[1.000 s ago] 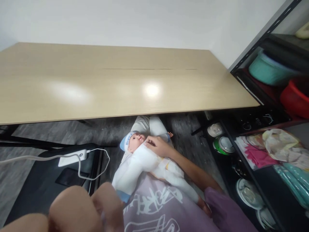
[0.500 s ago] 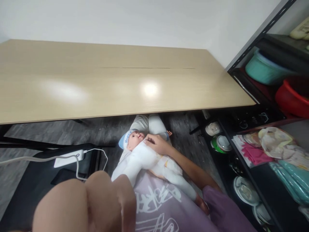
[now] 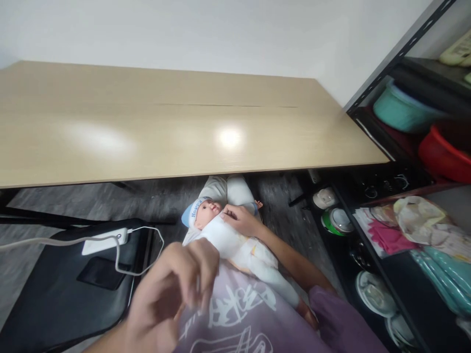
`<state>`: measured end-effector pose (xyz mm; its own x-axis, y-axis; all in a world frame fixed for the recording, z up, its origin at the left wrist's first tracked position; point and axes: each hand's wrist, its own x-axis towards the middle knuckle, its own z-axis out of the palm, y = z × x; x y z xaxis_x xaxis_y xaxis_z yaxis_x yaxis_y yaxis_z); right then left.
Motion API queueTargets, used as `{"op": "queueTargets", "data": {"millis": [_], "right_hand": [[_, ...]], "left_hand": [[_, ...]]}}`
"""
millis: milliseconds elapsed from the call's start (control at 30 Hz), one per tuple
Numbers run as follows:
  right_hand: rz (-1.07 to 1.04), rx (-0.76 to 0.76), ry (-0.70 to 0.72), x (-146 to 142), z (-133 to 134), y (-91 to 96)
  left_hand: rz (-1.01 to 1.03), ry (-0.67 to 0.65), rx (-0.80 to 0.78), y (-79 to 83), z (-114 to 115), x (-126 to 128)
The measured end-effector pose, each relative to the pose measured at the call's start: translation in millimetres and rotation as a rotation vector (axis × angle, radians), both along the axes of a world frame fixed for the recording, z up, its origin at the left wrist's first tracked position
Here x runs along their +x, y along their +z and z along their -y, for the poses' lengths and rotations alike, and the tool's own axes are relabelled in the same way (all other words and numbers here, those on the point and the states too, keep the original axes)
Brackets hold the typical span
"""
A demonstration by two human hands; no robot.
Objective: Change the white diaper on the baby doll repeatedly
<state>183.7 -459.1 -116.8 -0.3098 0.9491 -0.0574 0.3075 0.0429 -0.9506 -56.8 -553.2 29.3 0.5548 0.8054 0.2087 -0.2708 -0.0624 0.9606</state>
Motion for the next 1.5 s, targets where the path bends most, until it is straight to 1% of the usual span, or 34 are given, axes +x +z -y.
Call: {"op": "queueTargets", "data": {"millis": [67,100,167,233,300,400,467,567,667,733,867,933,1000,1133,1233,1300,1400,1500], "right_hand": [[-0.002,-0.007,-0.005,-0.8,-0.8,-1.8],[-0.003,-0.009,-0.006,-1.1,-1.2,-2.8],[-0.008,-0.009,-0.003,-1.3,-1.9,-4.4],[-0.016,-0.003,0.004,-1.0,-2.1,-5.3],[-0.023,0.004,0.009,-0.5,-1.9,-6.1],[-0.025,0.011,0.003,0.4,-1.8,-8.6],[-0.032,0.006,-0.010,2.4,-2.3,-10.2],[-0.029,-0.006,-0.041,11.2,-3.4,-8.4],[0.010,0.035,-0.079,31.0,-1.0,-0.3],[0.026,0.053,-0.098,49.2,4.3,5.7],[0.114,-0.016,-0.114,84.4,22.6,12.2],[0.156,-0.044,-0.084,94.8,31.4,12.7],[0.170,-0.057,-0.047,98.7,36.8,12.5],[0.198,-0.012,-0.035,94.5,36.5,14.2],[0.226,0.028,-0.022,90.2,31.9,16.2],[0.222,0.049,-0.015,89.5,28.8,14.5],[0.190,0.070,-0.031,93.2,23.0,5.6],[0.239,0.090,-0.126,100.7,15.7,-2.9]], "left_hand": [[0.036,-0.052,0.009,-17.6,-7.1,3.1],[0.019,-0.081,0.012,-26.3,-8.5,2.9],[-0.101,-0.121,0.026,-40.8,-8.7,0.4],[-0.264,-0.144,0.073,-50.0,-9.1,-2.0],[-0.385,-0.142,0.154,-54.0,-12.7,-1.8],[-0.482,-0.130,0.282,-53.9,-26.5,4.6],[-0.539,-0.184,0.355,-52.2,-40.6,12.3],[-0.614,-0.312,0.470,-49.6,-65.1,28.4],[-0.609,-0.391,0.569,-50.4,-88.5,48.3],[-0.577,-0.419,0.594,-54.2,-101.4,60.3],[-0.558,-0.417,0.593,-68.5,-116.7,72.9],[-0.525,-0.413,0.563,-77.0,-118.6,73.0],[-0.477,-0.381,0.517,-85.1,-117.5,70.5],[-0.422,-0.232,0.440,-100.2,-111.3,62.5],[-0.425,-0.181,0.428,-109.0,-106.0,56.8],[-0.455,-0.179,0.435,-112.7,-102.3,54.1],[-0.551,-0.213,0.486,-114.9,-96.8,51.7],[-0.604,-0.235,0.531,-113.8,-93.4,50.1]]}}
